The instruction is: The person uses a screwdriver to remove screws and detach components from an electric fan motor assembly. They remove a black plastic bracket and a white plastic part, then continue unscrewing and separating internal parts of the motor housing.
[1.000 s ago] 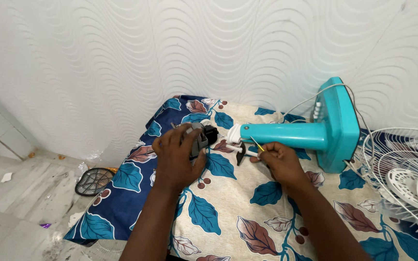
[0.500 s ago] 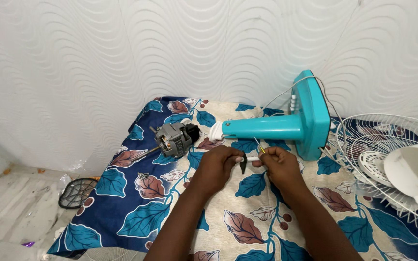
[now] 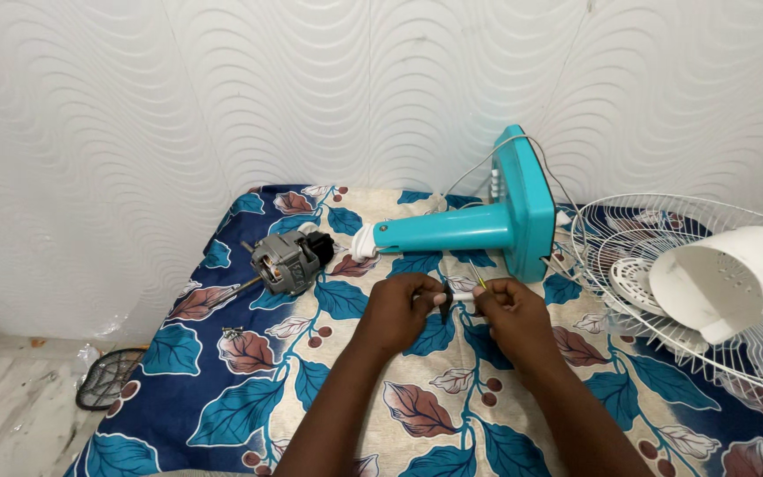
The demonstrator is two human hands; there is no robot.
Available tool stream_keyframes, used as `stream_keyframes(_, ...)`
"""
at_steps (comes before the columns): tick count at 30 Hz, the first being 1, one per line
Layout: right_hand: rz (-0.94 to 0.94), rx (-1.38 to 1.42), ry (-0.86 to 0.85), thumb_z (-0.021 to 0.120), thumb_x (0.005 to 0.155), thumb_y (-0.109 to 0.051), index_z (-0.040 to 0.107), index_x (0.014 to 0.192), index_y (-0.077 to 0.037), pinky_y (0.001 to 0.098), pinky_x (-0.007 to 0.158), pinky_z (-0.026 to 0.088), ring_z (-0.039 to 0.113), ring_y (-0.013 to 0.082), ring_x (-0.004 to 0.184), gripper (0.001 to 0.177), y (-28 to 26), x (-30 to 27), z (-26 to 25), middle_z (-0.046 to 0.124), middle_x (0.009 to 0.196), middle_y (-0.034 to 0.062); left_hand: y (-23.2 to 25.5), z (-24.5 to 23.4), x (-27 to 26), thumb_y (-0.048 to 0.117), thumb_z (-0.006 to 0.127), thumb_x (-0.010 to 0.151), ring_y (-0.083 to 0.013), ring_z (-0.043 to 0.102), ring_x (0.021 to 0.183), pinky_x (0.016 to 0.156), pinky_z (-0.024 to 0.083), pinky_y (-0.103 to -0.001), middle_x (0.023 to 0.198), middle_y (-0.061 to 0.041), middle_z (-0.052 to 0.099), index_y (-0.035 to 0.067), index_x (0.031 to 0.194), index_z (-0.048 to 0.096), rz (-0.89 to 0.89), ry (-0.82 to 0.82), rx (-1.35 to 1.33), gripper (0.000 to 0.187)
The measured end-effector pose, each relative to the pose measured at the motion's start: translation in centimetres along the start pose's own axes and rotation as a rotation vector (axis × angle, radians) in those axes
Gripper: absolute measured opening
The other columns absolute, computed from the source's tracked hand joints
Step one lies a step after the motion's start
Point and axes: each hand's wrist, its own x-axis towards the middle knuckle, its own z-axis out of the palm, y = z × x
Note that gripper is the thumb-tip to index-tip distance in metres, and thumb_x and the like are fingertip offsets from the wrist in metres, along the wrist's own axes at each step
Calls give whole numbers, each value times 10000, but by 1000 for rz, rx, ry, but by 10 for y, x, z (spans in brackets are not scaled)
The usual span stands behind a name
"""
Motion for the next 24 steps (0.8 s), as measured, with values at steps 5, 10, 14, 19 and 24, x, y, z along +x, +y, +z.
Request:
stream_keyframes(5, -22, -162, 106, 736, 905, -271, 750, 1052, -29, 275, 623, 470, 624, 114, 682, 284, -3, -14, -21, 729, 801, 29, 13, 18, 4, 203, 720, 916, -195, 725, 711, 685, 553, -333, 828, -116, 768, 72, 984, 777, -58, -89, -61, 158)
stream_keyframes(10, 9, -251, 233, 743, 897, -259, 764, 1020, -18, 295, 607, 485, 624, 133, 659, 271, -9, -26, -44, 721, 768, 50, 28, 41, 9, 246, 746, 900, -202, 710, 693, 667, 543, -334, 802, -107, 762, 78, 967, 790, -30, -149, -74, 185)
stream_keyframes(14, 45, -314, 322, 741, 908, -245, 775, 996, -8, 310, 591, 483, 623, 143, 619, 255, -8, -34, -59, 724, 739, 73, 39, 58, 12, 287, 741, 904, -207, 714, 692, 665, 543, -355, 796, -103, 759, 98, 975, 792, -74, -200, -56, 208)
stream_keyframes(19, 25, -178, 377, 710, 894, -185, 750, 1020, 11, 308, 591, 559, 716, 157, 632, 236, -7, -35, -75, 760, 763, 94, 50, 78, 15, 298, 744, 897, -226, 738, 732, 683, 556, -369, 825, -97, 769, 102, 956, 802, -6, -198, -43, 213)
stream_keyframes(24, -5, -287, 461, 708, 897, -177, 749, 1032, 32, 331, 610, 590, 747, 196, 651, 252, -3, -40, -88, 777, 793, 139, 51, 96, 13, 300, 736, 916, -255, 733, 799, 719, 551, -379, 885, -110, 769, 97, 963, 797, 48, -233, -55, 217)
